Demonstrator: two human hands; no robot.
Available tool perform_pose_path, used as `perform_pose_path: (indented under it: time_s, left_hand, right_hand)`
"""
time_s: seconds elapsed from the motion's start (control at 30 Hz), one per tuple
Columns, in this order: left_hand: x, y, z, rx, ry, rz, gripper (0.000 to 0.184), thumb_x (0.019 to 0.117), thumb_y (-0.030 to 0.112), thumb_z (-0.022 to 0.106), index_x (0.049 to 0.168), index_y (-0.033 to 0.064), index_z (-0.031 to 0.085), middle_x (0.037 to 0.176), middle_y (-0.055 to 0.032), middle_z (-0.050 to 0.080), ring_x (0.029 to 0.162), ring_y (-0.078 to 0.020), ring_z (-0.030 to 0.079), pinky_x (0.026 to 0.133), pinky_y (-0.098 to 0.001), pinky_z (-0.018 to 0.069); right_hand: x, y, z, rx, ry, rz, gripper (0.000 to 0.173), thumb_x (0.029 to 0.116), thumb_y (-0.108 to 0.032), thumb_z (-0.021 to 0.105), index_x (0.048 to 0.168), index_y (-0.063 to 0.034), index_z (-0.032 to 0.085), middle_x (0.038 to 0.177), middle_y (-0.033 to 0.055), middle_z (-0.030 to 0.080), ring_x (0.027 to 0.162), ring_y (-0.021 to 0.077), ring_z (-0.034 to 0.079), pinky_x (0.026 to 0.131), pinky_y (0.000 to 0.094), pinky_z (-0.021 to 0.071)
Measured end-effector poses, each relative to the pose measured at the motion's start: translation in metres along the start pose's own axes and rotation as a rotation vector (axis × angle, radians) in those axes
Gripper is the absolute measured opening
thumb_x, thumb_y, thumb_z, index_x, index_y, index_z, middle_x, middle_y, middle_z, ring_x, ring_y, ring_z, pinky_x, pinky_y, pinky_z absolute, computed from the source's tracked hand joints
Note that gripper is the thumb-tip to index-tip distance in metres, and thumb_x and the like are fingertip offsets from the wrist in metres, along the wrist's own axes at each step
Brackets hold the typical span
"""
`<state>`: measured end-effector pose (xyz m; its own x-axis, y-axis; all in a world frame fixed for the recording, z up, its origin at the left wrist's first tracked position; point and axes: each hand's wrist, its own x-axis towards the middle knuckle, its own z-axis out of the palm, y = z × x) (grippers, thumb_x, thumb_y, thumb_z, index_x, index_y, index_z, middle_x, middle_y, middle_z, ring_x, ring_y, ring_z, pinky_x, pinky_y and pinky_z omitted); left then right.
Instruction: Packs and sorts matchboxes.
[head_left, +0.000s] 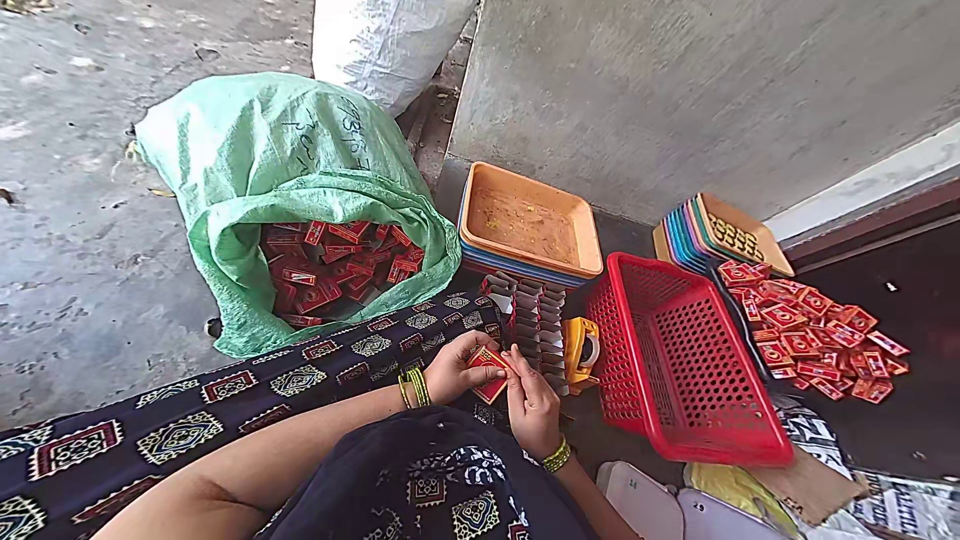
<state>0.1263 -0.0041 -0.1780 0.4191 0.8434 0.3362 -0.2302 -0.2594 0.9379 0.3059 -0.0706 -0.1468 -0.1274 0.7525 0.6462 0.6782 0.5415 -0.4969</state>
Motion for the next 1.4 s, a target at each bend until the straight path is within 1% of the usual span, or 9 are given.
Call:
perform_pose_path:
  time_s: [0.2,0.3,0.47,0.63,0.73,0.9,1.03,1.17,1.4]
  left_hand:
    - [0.004,0.004,0.000,0.066,-0.015,-0.091,0.038,0.0893,0.027,0.080,0.114,0.0047,0.062,0.111,-0.0081,0.069,0.090,-0.0136,0.070,0.079,-0.0330,0.0619]
    - [0.008,0.005,-0.004,0.111,-0.030,-0.127,0.031,0.0952,0.030,0.073,0.113,0.0071,0.063,0.106,-0.0056,0.070,0.086,-0.0135,0.071,0.078,-0.0343,0.0628]
    - [0.004,-0.007,-0.009,0.189,-0.055,-0.110,0.027,0.1051,0.029,0.049,0.112,0.0088,0.066,0.097,-0.0010,0.070,0.079,-0.0060,0.067,0.073,-0.0279,0.0592]
    - [0.006,-0.008,-0.008,0.231,-0.049,-0.096,0.027,0.1069,0.027,0.044,0.113,0.0101,0.065,0.098,-0.0004,0.069,0.078,-0.0050,0.065,0.072,-0.0261,0.0564]
    - [0.007,-0.007,-0.007,0.255,-0.052,-0.098,0.028,0.1072,0.027,0.044,0.114,0.0099,0.065,0.098,-0.0008,0.068,0.079,-0.0052,0.065,0.072,-0.0264,0.0565]
    - [0.004,-0.006,-0.006,0.293,-0.040,-0.106,0.028,0.1074,0.028,0.043,0.114,0.0097,0.064,0.095,-0.0015,0.067,0.075,-0.0056,0.064,0.069,-0.0262,0.0559]
    - [0.007,-0.006,-0.005,0.346,-0.044,-0.081,0.031,0.1069,0.028,0.044,0.117,0.0054,0.064,0.101,-0.0046,0.069,0.086,-0.0069,0.067,0.078,-0.0285,0.0582]
    - [0.005,-0.009,-0.005,0.301,-0.013,-0.064,0.028,0.1064,0.028,0.046,0.115,0.0074,0.064,0.096,-0.0007,0.070,0.077,-0.0041,0.066,0.070,-0.0248,0.0575]
    - [0.005,-0.008,-0.004,0.275,-0.020,-0.044,0.027,0.1065,0.024,0.046,0.115,0.0058,0.063,0.093,-0.0002,0.068,0.075,-0.0035,0.065,0.068,-0.0237,0.0568]
  right_hand:
    - [0.004,0.021,-0.025,0.423,-0.192,0.290,0.052,0.1059,-0.010,0.052,0.148,0.0168,0.036,0.137,0.0238,0.063,0.123,0.0285,0.067,0.105,0.0431,0.0577]
    - [-0.002,0.082,-0.063,0.090,-0.023,0.665,0.043,0.1018,-0.017,0.061,0.139,0.0036,0.056,0.123,0.0129,0.072,0.106,0.0199,0.073,0.090,0.0398,0.0622]
    - [-0.047,0.215,-0.128,-0.340,-0.165,1.136,0.042,0.1053,-0.016,0.056,0.143,0.0017,0.053,0.139,0.0200,0.062,0.132,0.0292,0.059,0.114,0.0471,0.0433]
    - [-0.063,0.255,-0.124,-0.200,-0.224,1.190,0.043,0.1099,-0.026,0.048,0.146,-0.0035,0.052,0.138,0.0175,0.062,0.104,0.0280,0.067,0.088,0.0457,0.0538]
    - [-0.061,0.265,-0.117,-0.149,-0.137,1.151,0.040,0.1061,-0.023,0.058,0.139,0.0014,0.058,0.134,0.0200,0.065,0.115,0.0272,0.066,0.099,0.0437,0.0517]
    - [-0.053,0.266,-0.108,-0.127,-0.045,1.214,0.044,0.0924,-0.018,0.078,0.131,-0.0008,0.065,0.121,0.0174,0.072,0.106,0.0241,0.070,0.093,0.0423,0.0543]
    - [-0.046,0.248,-0.115,-0.017,0.097,1.308,0.043,0.0929,-0.017,0.077,0.131,-0.0005,0.064,0.117,0.0158,0.071,0.088,0.0173,0.065,0.074,0.0345,0.0513]
    - [-0.051,0.233,-0.116,-0.074,0.126,1.362,0.040,0.0909,-0.020,0.079,0.124,-0.0015,0.069,0.117,0.0163,0.071,0.096,0.0220,0.066,0.084,0.0415,0.0524]
    - [-0.063,0.226,-0.108,-0.137,0.035,1.466,0.031,0.0904,-0.023,0.080,0.117,-0.0082,0.075,0.105,0.0094,0.072,0.077,0.0161,0.060,0.072,0.0376,0.0498]
